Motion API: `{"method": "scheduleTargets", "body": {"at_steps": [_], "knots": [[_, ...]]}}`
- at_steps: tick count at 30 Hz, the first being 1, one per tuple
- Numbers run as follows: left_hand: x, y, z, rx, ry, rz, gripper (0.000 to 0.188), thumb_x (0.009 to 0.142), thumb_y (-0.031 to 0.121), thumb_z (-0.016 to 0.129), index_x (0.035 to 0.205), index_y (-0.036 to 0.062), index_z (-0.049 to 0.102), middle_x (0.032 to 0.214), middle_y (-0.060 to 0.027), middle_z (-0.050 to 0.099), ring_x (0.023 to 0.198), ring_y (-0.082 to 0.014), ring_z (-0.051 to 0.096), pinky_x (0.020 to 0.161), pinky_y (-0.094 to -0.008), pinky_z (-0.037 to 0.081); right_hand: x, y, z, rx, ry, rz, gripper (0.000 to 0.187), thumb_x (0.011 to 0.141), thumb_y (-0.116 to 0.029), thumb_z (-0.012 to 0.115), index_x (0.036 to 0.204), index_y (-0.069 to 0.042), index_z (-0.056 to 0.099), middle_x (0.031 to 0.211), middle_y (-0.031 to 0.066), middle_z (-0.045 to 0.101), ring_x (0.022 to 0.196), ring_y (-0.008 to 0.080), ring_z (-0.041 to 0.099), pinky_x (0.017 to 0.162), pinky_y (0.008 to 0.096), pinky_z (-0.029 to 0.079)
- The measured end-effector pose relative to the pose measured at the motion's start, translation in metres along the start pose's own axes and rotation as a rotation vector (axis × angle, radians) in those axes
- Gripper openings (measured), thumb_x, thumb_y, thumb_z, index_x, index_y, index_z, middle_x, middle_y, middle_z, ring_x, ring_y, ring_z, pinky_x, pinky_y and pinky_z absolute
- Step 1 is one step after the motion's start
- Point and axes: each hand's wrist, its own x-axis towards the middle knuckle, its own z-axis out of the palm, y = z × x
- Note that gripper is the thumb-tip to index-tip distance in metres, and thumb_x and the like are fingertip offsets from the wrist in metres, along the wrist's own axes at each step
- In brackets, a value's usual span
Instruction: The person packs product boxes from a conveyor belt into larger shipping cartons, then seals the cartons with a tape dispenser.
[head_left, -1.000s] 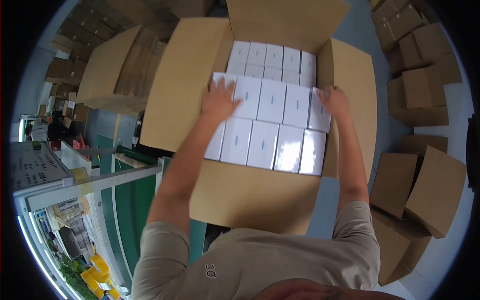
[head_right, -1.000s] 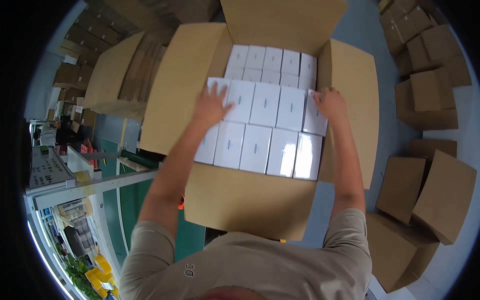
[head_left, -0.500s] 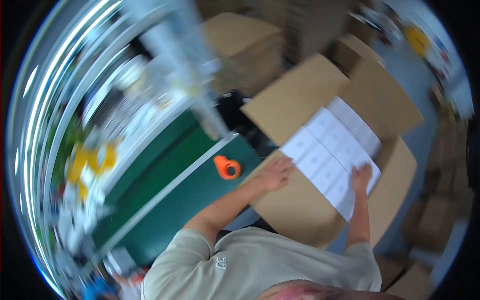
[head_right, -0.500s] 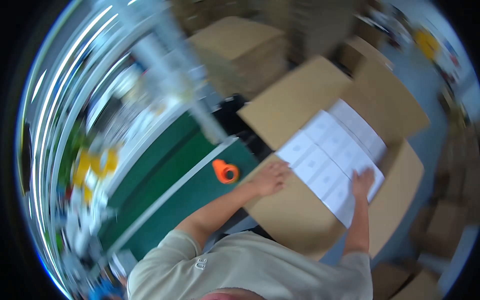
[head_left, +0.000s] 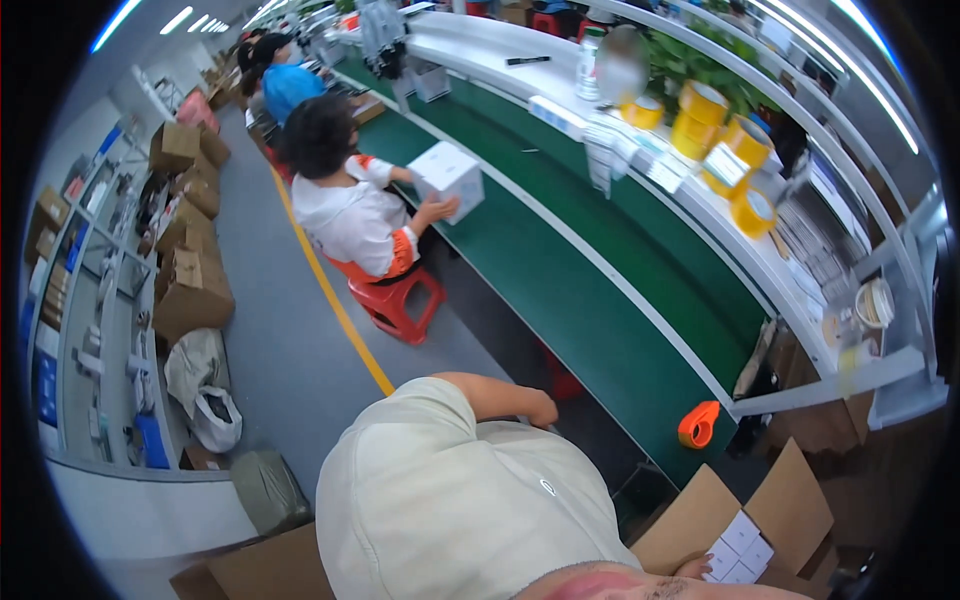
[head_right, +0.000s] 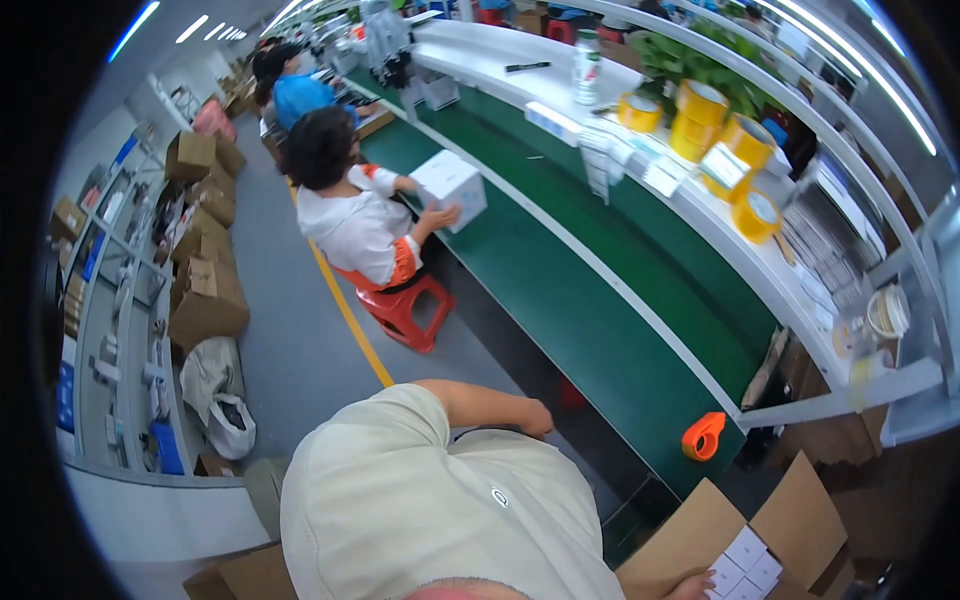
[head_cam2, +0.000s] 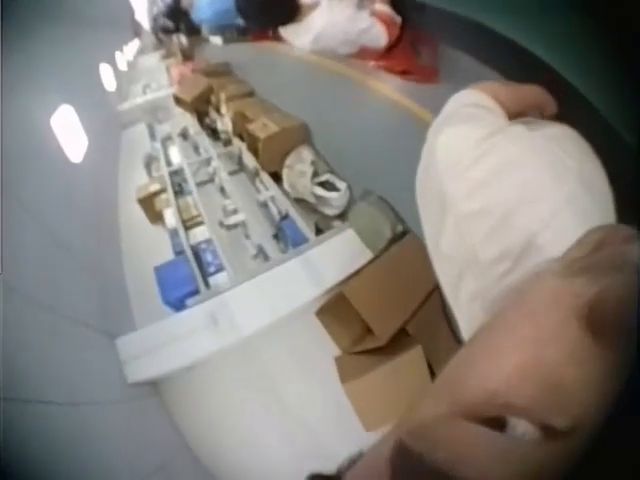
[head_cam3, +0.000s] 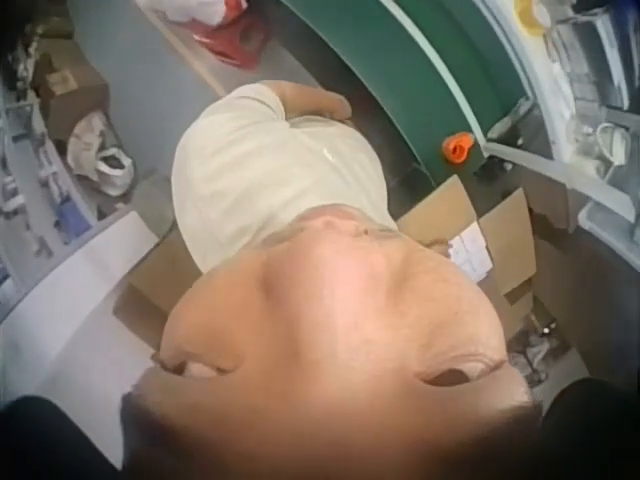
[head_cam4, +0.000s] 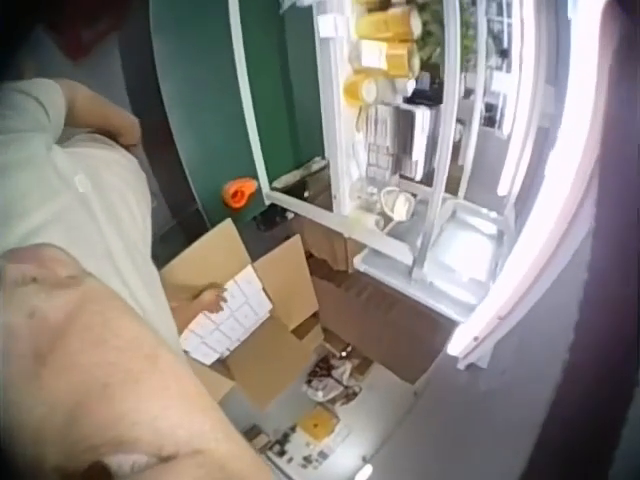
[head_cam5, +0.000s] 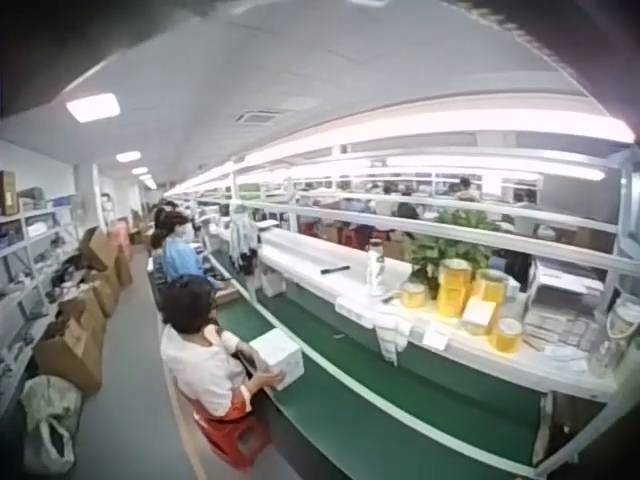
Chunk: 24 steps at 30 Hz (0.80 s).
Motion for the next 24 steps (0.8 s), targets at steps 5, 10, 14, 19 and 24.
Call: {"method": "scheduleTargets", "body": {"at_steps": [5,10,14,19,24], "knots": [[-0.075,-0.064,0.124,-0.393,-0.003,-0.341,0.050,0.094,0.049,0.058,0.123,0.0098,0.071,0.125,-0.0182,0.069,0.118,-0.0392,0.064,0.097,-0.0507,0.051,-0.054,-0.067,-0.104,-0.043,-0.177,-0.125,0.059,0.096,-0.067,0.042,0.109,-0.016,0.068,0.109,0.0141,0.069,0.089,0.0324,0.065,0.079,0.0499,0.051],[-0.139,-0.109,0.268,-0.631,0.047,-0.655,0.052,0.095,0.051,0.057,0.128,0.0115,0.069,0.135,-0.0153,0.064,0.125,-0.0364,0.061,0.104,-0.0486,0.049,-0.102,-0.093,-0.154,0.020,0.101,-0.413,0.058,0.096,-0.062,0.047,0.117,-0.011,0.065,0.113,0.0178,0.066,0.096,0.0370,0.064,0.086,0.0515,0.049],[-0.188,-0.118,0.308,-0.902,0.130,-0.876,0.046,0.093,0.034,0.060,0.133,0.0118,0.066,0.146,-0.0147,0.056,0.136,-0.0345,0.053,0.110,-0.0464,0.045,-0.129,-0.087,-0.165,0.076,0.202,-0.589,0.062,0.097,-0.055,0.052,0.128,-0.002,0.060,0.121,0.0241,0.063,0.106,0.0451,0.063,0.097,0.0557,0.047],[-0.214,-0.130,0.387,-0.928,0.293,-1.012,0.053,0.094,0.045,0.055,0.125,0.0051,0.070,0.136,-0.0197,0.063,0.127,-0.0389,0.059,0.106,-0.0470,0.047,-0.142,-0.164,-0.275,0.615,-0.981,-0.864,0.046,0.097,-0.035,0.063,0.126,0.001,0.066,0.124,0.0235,0.068,0.121,0.0359,0.062,0.103,0.0426,0.048],[-0.178,-0.111,0.397,-0.958,0.186,-0.926,0.048,0.095,0.040,0.056,0.131,0.0100,0.067,0.142,-0.0188,0.059,0.132,-0.0373,0.055,0.110,-0.0461,0.045,-0.173,-0.237,-0.509,1.444,-1.727,-0.821,0.043,0.106,-0.031,0.055,0.135,0.000,0.057,0.095,0.0103,0.071,0.080,0.0145,0.068,0.070,0.0251,0.052]]}}
